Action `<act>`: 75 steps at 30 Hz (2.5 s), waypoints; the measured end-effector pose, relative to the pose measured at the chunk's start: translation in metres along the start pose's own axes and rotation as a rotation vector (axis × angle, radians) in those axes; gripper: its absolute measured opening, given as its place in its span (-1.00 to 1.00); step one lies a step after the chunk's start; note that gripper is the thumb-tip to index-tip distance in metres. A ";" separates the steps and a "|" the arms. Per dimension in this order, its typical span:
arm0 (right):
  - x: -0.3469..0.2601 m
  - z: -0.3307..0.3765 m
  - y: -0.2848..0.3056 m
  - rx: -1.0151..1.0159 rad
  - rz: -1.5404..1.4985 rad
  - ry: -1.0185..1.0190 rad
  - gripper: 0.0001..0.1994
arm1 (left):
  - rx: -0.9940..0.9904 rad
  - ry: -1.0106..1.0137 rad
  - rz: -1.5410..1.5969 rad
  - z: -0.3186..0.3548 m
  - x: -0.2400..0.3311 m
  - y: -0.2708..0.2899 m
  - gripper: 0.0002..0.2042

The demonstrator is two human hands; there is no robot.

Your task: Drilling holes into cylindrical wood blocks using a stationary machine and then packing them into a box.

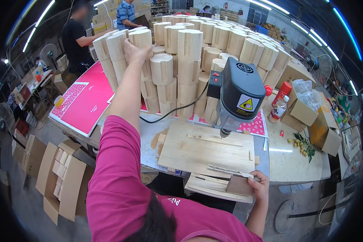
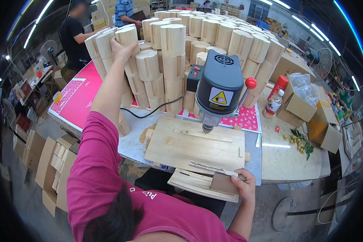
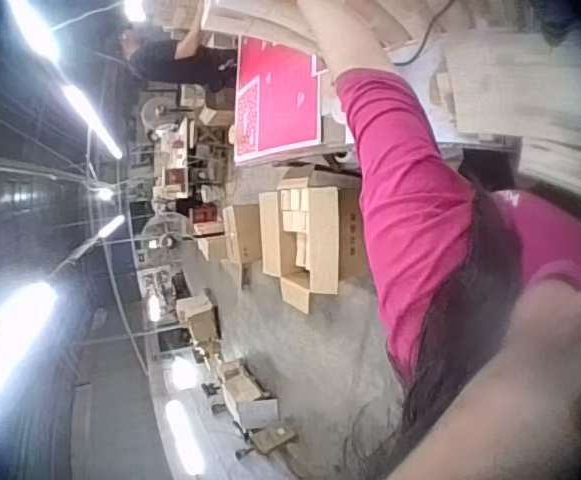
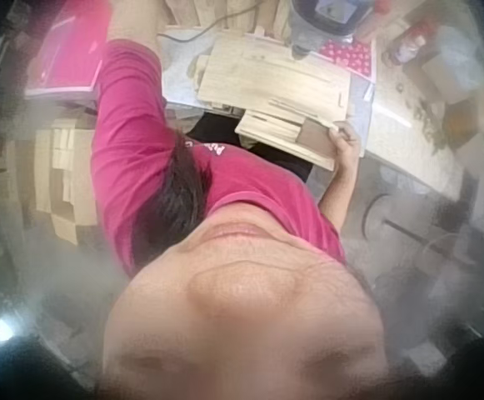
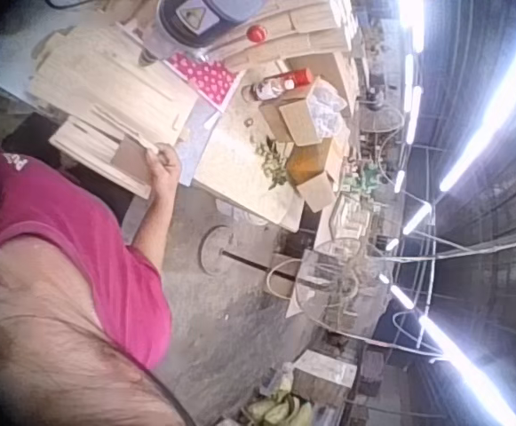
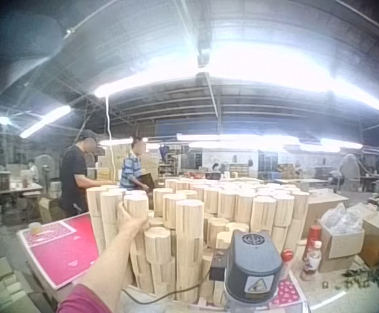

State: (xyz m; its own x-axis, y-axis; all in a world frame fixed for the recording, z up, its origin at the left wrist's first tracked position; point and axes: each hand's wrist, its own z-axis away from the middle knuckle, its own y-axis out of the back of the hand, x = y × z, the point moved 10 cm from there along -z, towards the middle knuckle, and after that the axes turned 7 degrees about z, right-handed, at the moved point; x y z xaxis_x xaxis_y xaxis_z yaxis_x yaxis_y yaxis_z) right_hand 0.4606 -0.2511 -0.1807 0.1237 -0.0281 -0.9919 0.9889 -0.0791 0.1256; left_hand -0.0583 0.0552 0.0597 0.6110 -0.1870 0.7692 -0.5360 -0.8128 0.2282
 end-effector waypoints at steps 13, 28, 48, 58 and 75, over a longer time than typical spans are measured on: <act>-0.016 -0.012 0.006 0.014 0.137 0.193 -0.80 | -0.526 -0.322 0.565 0.169 0.084 0.071 -0.16; 0.020 -0.075 -0.039 -0.156 0.137 0.131 -0.78 | -1.363 -0.501 0.013 0.361 0.021 0.015 -0.25; -0.008 -0.059 -0.040 0.008 0.498 0.388 -0.69 | -0.696 0.113 0.776 0.377 -0.032 0.028 -0.16; 0.026 -0.066 -0.024 0.129 0.491 0.170 -0.64 | -0.829 -0.315 0.259 0.425 -0.011 0.035 -0.23; 0.013 -0.111 -0.015 0.220 0.637 0.124 -0.68 | -0.834 -0.253 0.365 0.395 -0.031 -0.025 -0.41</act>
State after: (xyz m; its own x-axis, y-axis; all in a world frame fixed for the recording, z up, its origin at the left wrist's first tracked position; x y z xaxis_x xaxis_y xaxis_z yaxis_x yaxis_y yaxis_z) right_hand 0.4561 -0.1394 -0.1970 0.6976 -0.0227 -0.7161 0.6819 -0.2857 0.6733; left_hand 0.1665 -0.1368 -0.2057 0.3791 -0.5457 0.7473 -0.9029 -0.0415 0.4278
